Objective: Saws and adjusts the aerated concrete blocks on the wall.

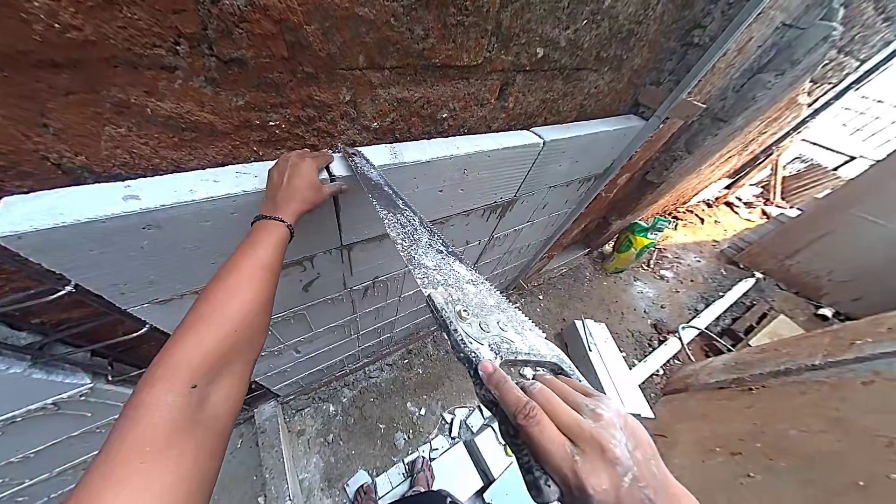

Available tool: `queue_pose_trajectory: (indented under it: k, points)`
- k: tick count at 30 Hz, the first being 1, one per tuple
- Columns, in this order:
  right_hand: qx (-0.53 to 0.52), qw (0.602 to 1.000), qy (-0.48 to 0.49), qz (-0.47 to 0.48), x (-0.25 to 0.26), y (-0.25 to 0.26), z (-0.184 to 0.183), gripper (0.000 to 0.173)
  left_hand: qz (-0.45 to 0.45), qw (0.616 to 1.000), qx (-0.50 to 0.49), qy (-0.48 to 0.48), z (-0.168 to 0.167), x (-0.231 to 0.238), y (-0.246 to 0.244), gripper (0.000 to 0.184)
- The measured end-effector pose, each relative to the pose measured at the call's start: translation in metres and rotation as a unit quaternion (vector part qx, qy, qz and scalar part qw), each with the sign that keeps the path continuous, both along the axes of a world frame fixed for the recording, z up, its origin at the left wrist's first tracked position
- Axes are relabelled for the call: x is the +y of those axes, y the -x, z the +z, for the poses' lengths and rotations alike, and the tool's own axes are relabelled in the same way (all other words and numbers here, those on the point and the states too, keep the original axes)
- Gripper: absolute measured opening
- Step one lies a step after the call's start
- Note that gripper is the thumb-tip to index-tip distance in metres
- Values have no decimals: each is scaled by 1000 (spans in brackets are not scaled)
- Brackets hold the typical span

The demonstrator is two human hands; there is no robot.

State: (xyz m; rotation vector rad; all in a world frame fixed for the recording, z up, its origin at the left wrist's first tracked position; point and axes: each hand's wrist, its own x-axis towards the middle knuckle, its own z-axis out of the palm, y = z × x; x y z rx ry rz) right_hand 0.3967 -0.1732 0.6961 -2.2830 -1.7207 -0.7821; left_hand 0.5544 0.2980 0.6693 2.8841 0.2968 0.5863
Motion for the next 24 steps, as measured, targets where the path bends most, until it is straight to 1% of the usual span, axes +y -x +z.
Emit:
queue_pose_trajectory:
  k: [3, 6, 8, 11, 17, 19, 21, 24]
  points:
    - [14, 1000, -10, 5, 14, -19, 4, 42, 8, 1000, 7, 4, 1, 1, 0, 63]
    - [35, 999, 8, 0, 18, -27, 11, 47, 10, 1000, 18, 6, 2, -4, 1, 63]
    - [48, 999, 14, 5, 13, -26, 19, 46, 12, 1000, 17, 8, 3, -3, 1, 63]
    - [65, 998, 5, 11, 15, -40, 25, 44, 14, 1000, 22, 6, 3, -1, 0, 64]
    - [43, 998, 45, -14, -2, -23, 35, 46, 18, 999, 29, 7, 5, -2, -1, 64]
    - [31, 999, 33, -13, 6, -35, 30, 44, 21, 999, 26, 10, 1, 0, 0, 63]
    - [28, 999, 21, -12, 9, -42, 20, 47, 14, 999, 31, 8, 0, -5, 1, 63]
    - [28, 999, 23, 1, -7, -28, 20, 46, 20, 999, 27, 12, 5, -2, -2, 63]
